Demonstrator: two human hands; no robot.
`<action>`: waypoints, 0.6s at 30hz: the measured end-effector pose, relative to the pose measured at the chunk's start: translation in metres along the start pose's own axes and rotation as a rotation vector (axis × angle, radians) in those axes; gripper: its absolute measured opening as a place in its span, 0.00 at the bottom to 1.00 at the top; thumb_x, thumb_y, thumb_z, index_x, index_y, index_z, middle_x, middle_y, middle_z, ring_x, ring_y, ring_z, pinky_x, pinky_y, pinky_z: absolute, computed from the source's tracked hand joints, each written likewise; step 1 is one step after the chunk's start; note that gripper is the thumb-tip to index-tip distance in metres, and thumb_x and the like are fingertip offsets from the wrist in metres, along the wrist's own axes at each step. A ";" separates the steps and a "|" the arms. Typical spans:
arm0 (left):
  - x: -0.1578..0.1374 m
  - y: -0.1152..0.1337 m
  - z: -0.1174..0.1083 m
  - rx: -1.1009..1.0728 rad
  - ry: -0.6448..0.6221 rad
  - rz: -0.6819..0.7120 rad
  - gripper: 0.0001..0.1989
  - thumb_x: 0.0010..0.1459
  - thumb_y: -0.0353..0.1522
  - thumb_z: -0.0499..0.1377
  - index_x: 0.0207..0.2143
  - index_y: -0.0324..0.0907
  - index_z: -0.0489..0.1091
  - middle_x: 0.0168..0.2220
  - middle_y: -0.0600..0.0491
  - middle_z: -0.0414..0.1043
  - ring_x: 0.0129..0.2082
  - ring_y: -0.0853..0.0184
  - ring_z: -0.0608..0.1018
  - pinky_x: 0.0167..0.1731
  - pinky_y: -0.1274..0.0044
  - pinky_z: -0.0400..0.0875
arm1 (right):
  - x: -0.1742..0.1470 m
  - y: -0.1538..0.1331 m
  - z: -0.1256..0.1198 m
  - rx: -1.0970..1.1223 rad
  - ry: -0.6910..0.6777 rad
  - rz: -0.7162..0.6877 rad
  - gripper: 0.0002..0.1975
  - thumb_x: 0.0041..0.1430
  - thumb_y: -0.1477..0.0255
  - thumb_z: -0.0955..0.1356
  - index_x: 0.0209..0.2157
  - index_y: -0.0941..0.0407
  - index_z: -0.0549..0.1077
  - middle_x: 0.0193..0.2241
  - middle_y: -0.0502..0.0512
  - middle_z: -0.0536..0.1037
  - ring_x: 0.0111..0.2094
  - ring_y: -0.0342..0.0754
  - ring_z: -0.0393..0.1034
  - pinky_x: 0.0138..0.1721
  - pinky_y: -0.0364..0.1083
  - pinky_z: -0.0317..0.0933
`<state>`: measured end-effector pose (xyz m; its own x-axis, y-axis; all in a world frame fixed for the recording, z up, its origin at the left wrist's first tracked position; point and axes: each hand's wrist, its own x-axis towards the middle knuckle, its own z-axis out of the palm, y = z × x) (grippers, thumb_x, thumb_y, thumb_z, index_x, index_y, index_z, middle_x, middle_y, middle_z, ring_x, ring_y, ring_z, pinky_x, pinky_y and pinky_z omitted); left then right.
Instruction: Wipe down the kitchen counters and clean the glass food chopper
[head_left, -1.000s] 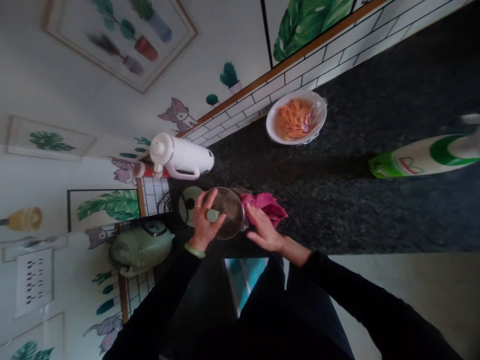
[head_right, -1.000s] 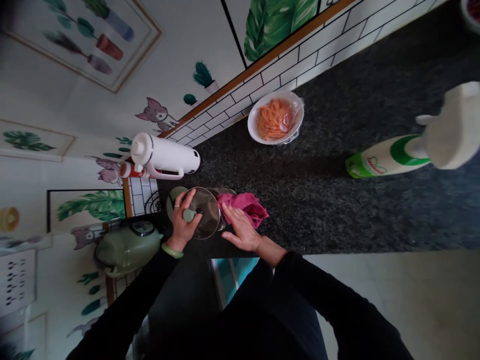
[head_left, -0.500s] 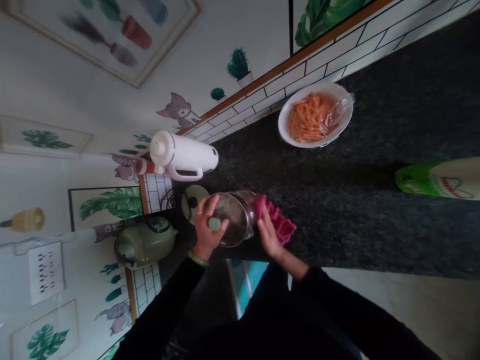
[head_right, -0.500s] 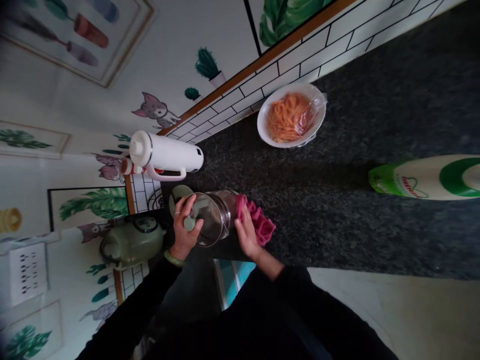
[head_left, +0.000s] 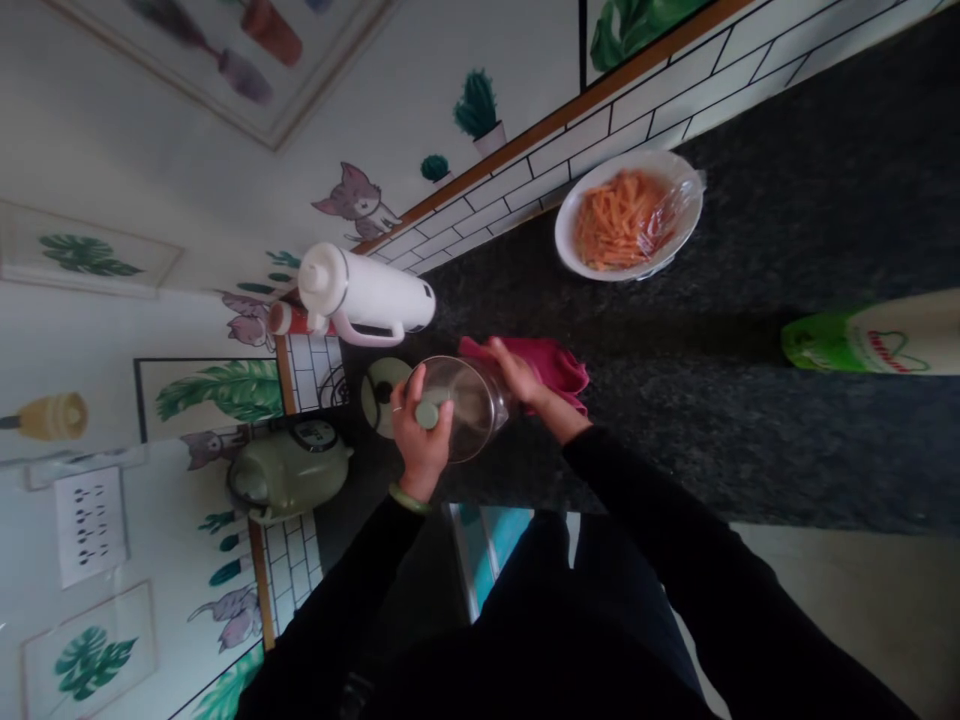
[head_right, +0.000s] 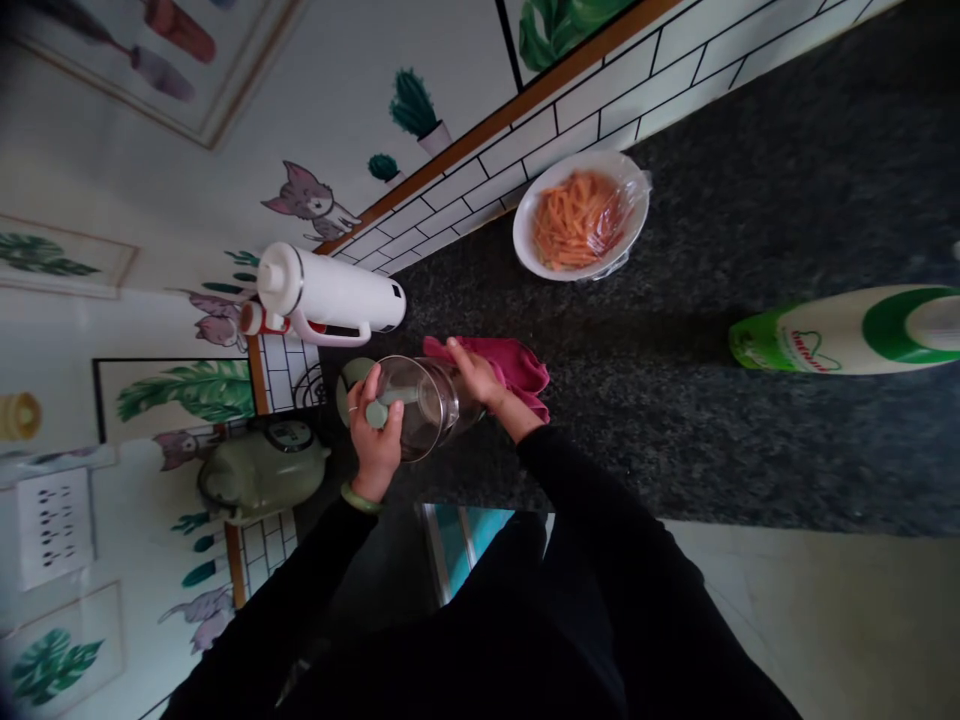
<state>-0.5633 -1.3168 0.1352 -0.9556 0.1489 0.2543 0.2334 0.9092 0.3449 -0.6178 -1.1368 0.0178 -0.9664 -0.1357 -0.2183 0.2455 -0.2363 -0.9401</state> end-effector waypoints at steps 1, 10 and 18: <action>0.000 0.001 0.000 -0.002 0.001 -0.005 0.31 0.67 0.48 0.54 0.67 0.42 0.64 0.63 0.41 0.68 0.63 0.55 0.70 0.66 0.62 0.64 | -0.006 0.008 0.003 0.037 0.043 0.008 0.42 0.69 0.40 0.50 0.59 0.54 0.77 0.58 0.58 0.79 0.65 0.58 0.68 0.71 0.62 0.53; 0.001 0.008 0.005 -0.006 0.048 -0.093 0.33 0.67 0.50 0.55 0.67 0.40 0.65 0.59 0.39 0.70 0.59 0.55 0.74 0.63 0.63 0.66 | -0.174 0.068 0.112 -0.021 0.342 -0.219 0.35 0.73 0.49 0.52 0.75 0.45 0.45 0.77 0.46 0.43 0.77 0.53 0.35 0.76 0.62 0.39; 0.016 0.005 0.009 -0.024 -0.035 -0.261 0.43 0.64 0.53 0.58 0.72 0.37 0.55 0.68 0.35 0.63 0.70 0.48 0.63 0.68 0.59 0.58 | -0.052 0.005 0.039 -0.112 0.274 -0.341 0.38 0.70 0.43 0.55 0.70 0.50 0.62 0.71 0.54 0.62 0.73 0.53 0.51 0.75 0.58 0.42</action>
<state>-0.5795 -1.3059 0.1327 -0.9896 -0.0753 0.1226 -0.0177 0.9092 0.4160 -0.5632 -1.1680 0.0348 -0.9789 0.1947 0.0621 -0.0858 -0.1154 -0.9896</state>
